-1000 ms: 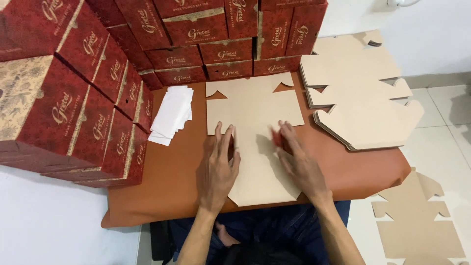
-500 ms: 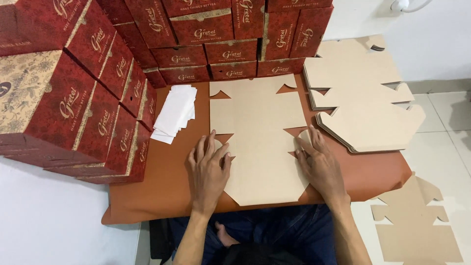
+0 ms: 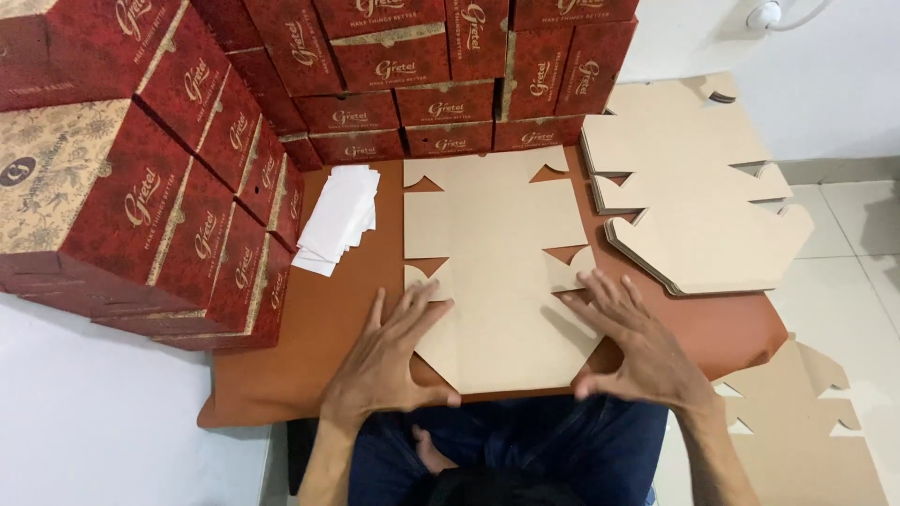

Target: The person assembles a flat cardboard box by folding along pre-cut lines and tucking flaps into slots. They then place a white paper insert inside the box and close the lid, stacking the finished box with others.

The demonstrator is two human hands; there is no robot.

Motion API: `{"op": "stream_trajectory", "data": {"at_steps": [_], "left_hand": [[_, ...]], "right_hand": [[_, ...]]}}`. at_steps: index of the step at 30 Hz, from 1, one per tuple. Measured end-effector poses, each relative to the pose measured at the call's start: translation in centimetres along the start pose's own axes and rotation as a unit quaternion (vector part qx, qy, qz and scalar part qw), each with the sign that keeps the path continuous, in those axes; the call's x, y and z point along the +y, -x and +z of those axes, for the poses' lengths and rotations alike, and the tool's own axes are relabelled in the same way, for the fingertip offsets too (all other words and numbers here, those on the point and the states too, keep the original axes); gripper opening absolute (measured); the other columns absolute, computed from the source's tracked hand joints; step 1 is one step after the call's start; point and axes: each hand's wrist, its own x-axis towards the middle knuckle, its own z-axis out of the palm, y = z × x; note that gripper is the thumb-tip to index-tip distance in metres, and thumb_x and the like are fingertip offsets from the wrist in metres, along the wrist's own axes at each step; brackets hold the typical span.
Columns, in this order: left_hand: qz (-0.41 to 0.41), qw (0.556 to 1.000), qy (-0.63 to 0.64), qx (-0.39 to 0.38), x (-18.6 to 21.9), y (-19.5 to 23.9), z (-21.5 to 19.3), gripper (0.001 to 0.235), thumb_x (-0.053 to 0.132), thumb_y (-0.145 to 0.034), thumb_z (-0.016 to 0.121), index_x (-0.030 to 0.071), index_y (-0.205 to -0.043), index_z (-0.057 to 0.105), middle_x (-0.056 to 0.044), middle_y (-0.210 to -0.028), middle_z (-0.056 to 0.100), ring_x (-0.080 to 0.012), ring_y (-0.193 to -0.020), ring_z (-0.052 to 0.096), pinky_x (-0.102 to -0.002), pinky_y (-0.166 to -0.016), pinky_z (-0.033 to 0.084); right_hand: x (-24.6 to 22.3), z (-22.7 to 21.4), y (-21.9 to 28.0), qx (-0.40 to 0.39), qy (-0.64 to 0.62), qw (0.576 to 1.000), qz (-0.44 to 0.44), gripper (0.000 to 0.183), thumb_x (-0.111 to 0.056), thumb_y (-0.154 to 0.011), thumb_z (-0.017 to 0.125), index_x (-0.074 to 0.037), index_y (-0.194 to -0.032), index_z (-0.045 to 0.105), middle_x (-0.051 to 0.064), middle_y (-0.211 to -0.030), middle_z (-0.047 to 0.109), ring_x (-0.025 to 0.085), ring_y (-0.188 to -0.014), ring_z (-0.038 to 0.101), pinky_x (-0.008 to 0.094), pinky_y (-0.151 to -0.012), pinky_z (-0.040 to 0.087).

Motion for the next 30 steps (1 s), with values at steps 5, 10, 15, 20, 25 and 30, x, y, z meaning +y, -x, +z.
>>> {"op": "stream_trajectory", "data": {"at_steps": [5,10,15,20,25,30], "left_hand": [[0.071,0.989,-0.134,-0.005,-1.0,1.5,1.0,0.135,0.091,-0.069,0.079,0.014,-0.169,0.03,-0.011,-0.175,0.031,-0.0311,-0.164,0.019,-0.063,-0.128,0.003],[0.076,0.981,-0.175,0.041,-1.7,3.2,2.4,0.107,0.061,-0.082,0.088,0.018,-0.167,0.038,-0.006,-0.171,0.043,-0.0266,-0.16,0.032,-0.058,-0.126,0.02],[0.145,0.956,-0.232,0.1,-1.0,4.5,1.9,0.089,-0.01,-0.067,0.069,0.018,-0.151,0.057,-0.002,-0.157,0.06,-0.0267,-0.146,0.052,-0.053,-0.118,0.038],[0.189,0.965,-0.09,0.157,0.7,4.4,-0.7,0.062,-0.013,-0.076,0.064,0.01,-0.134,0.07,0.0,-0.133,0.076,-0.0209,-0.118,0.072,-0.045,-0.102,0.05],[0.204,0.956,0.076,0.197,1.7,2.3,-3.5,0.02,0.001,-0.1,0.069,0.007,-0.12,0.069,-0.002,-0.115,0.08,-0.0221,-0.099,0.079,-0.042,-0.095,0.06],[-0.022,0.945,0.194,0.262,-1.8,-2.5,-2.6,0.031,0.022,-0.098,0.078,0.015,-0.127,0.071,-0.014,-0.104,0.084,-0.0303,-0.097,0.082,-0.054,-0.081,0.064]], "right_hand": [[-0.2,0.5,1.0,-0.059,0.139,0.982,-0.112,0.128,-0.088,-0.074,0.075,-0.022,-0.172,0.026,0.009,-0.179,0.023,0.027,-0.166,0.016,0.053,-0.134,0.004],[-0.6,0.8,2.2,-0.034,0.161,0.979,-0.124,0.118,-0.059,-0.074,0.092,-0.027,-0.17,0.031,0.004,-0.18,0.025,0.026,-0.166,0.021,0.054,-0.134,0.009],[-1.2,-0.1,3.1,-0.003,0.101,0.984,-0.149,0.067,-0.02,-0.087,0.076,-0.038,-0.151,0.061,-0.008,-0.165,0.054,0.026,-0.134,0.058,0.049,-0.115,0.042],[-2.4,-2.1,2.7,0.061,-0.012,0.985,-0.164,0.065,0.009,-0.082,0.066,-0.026,-0.136,0.074,-0.005,-0.14,0.075,0.018,-0.114,0.072,0.038,-0.1,0.046],[-0.3,-1.9,1.1,0.153,-0.132,0.972,-0.117,0.023,-0.012,-0.1,0.061,-0.01,-0.111,0.08,0.01,-0.104,0.073,0.028,-0.092,0.07,0.04,-0.088,0.055],[0.1,-1.9,-6.0,0.239,-0.216,0.936,0.144,0.028,-0.017,-0.091,0.089,-0.003,-0.112,0.08,0.018,-0.084,0.078,0.031,-0.074,0.076,0.045,-0.072,0.061]]}}
